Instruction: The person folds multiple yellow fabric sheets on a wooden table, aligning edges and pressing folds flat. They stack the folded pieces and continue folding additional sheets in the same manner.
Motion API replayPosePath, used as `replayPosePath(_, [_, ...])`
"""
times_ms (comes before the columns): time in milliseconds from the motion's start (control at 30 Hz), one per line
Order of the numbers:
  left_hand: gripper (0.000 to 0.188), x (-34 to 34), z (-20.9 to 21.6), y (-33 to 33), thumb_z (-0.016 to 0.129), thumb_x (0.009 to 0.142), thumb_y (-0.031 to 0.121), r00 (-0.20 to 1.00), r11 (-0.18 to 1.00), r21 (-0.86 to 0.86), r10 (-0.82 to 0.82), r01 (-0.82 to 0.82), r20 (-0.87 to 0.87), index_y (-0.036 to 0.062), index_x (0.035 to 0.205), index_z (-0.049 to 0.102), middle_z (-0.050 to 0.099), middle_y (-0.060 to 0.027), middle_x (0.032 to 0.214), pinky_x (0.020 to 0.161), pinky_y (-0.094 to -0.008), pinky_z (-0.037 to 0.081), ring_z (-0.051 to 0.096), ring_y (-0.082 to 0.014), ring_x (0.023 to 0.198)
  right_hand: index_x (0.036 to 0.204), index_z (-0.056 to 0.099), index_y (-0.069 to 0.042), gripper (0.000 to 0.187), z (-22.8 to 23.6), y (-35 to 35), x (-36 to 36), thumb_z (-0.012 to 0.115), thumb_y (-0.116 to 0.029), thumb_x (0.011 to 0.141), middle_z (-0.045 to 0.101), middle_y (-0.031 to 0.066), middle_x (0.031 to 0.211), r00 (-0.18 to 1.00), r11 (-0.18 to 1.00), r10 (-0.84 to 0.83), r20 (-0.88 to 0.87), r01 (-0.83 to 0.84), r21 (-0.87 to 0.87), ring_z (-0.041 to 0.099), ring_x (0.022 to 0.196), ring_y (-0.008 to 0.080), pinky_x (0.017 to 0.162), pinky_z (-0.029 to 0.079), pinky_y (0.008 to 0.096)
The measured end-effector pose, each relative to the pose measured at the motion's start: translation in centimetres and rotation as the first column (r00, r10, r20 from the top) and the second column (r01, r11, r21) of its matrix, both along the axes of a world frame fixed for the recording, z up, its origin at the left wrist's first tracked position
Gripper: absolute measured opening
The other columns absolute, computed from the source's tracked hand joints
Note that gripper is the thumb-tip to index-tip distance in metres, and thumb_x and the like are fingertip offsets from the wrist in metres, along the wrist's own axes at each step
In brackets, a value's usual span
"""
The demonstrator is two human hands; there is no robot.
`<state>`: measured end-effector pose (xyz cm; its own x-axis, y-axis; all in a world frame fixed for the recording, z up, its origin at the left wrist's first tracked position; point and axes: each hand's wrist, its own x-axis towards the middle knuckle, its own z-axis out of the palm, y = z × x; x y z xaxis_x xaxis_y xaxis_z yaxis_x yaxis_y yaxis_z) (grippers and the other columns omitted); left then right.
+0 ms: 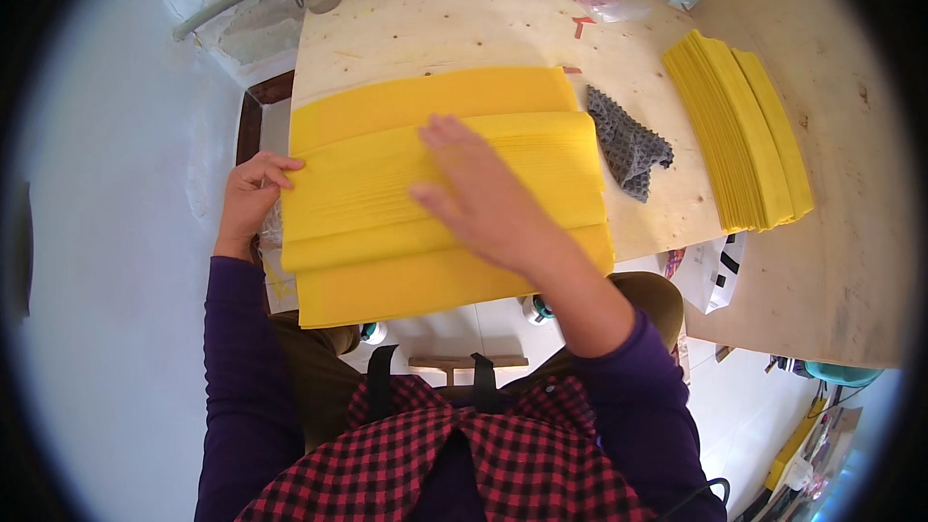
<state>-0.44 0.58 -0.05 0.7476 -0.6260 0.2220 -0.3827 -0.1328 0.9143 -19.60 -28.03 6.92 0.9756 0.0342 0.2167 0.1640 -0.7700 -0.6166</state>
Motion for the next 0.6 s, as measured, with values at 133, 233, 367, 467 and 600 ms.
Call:
replayPosePath(133, [0.020, 0.1, -0.3, -0.1, 0.051, 0.070, -0.015, 0.999, 0.999, -0.044, -0.004, 0.002, -0.043, 0.0003, 0.071, 0.064, 0.071, -0.0091, 0.098, 0.089, -0.0298, 0.047, 0.062, -0.0193, 0.094, 0.143, 0.033, 0.006, 0.071, -0.9, 4.7, 2.3, 0.048, -0.045, 0.096, 0.032, 0.0227, 0.150, 1.000, 0.982, 0.022, 0.006, -0.021, -0.189, 0.024, 0.143, 0.0330, 0.117, 0.019, 0.0435])
replayPosePath(233, [0.020, 0.2, -0.6, 0.0, 0.052, 0.069, -0.015, 1.000, 0.999, -0.036, -0.016, 0.015, -0.019, 0.0003, 0.071, 0.064, 0.070, -0.0101, 0.099, 0.090, -0.0303, 0.047, 0.062, -0.0199, 0.095, 0.144, 0.031, 0.006, 0.075, -1.9, 4.7, 3.7, 0.045, -0.049, 0.096, 0.030, 0.0213, 0.152, 0.993, 0.937, -0.093, -0.076, 0.062, -0.345, 0.022, 0.144, 0.0316, 0.118, 0.017, 0.0439])
replayPosePath(367, [0.021, 0.4, -0.8, 0.0, 0.051, 0.069, -0.015, 0.999, 0.998, -0.067, -0.018, 0.015, -0.051, 0.0003, 0.071, 0.065, 0.070, -0.0105, 0.099, 0.091, -0.0306, 0.046, 0.062, -0.0203, 0.095, 0.145, 0.028, 0.006, 0.080, -3.0, 0.8, 2.2, 0.045, -0.053, 0.094, 0.025, 0.0205, 0.154, 0.927, 0.862, -0.342, -0.152, 0.244, -0.445, 0.018, 0.146, 0.0301, 0.119, 0.014, 0.0428])
replayPosePath(467, [0.020, 0.4, -1.0, -0.1, 0.051, 0.069, -0.015, 0.999, 0.998, -0.057, -0.016, 0.013, -0.051, 0.0001, 0.071, 0.065, 0.070, -0.0106, 0.098, 0.091, -0.0306, 0.046, 0.063, -0.0207, 0.095, 0.147, 0.025, 0.005, 0.083, -3.6, -2.6, 0.3, 0.042, -0.057, 0.094, 0.021, 0.0199, 0.156, 0.877, 0.800, -0.459, -0.139, 0.340, -0.493, 0.016, 0.147, 0.0291, 0.119, 0.012, 0.0422])
replayPosePath(600, [0.021, 0.5, -0.8, -0.2, 0.051, 0.069, -0.014, 1.000, 1.000, -0.025, -0.014, 0.014, -0.023, -0.0003, 0.074, 0.066, 0.071, -0.0110, 0.100, 0.090, -0.0305, 0.046, 0.063, -0.0210, 0.096, 0.149, 0.021, 0.004, 0.085, -4.3, -4.3, -0.3, 0.038, -0.059, 0.094, 0.018, 0.0189, 0.157, 0.825, 0.739, -0.554, -0.111, 0.426, -0.522, 0.014, 0.147, 0.0283, 0.119, 0.011, 0.0413])
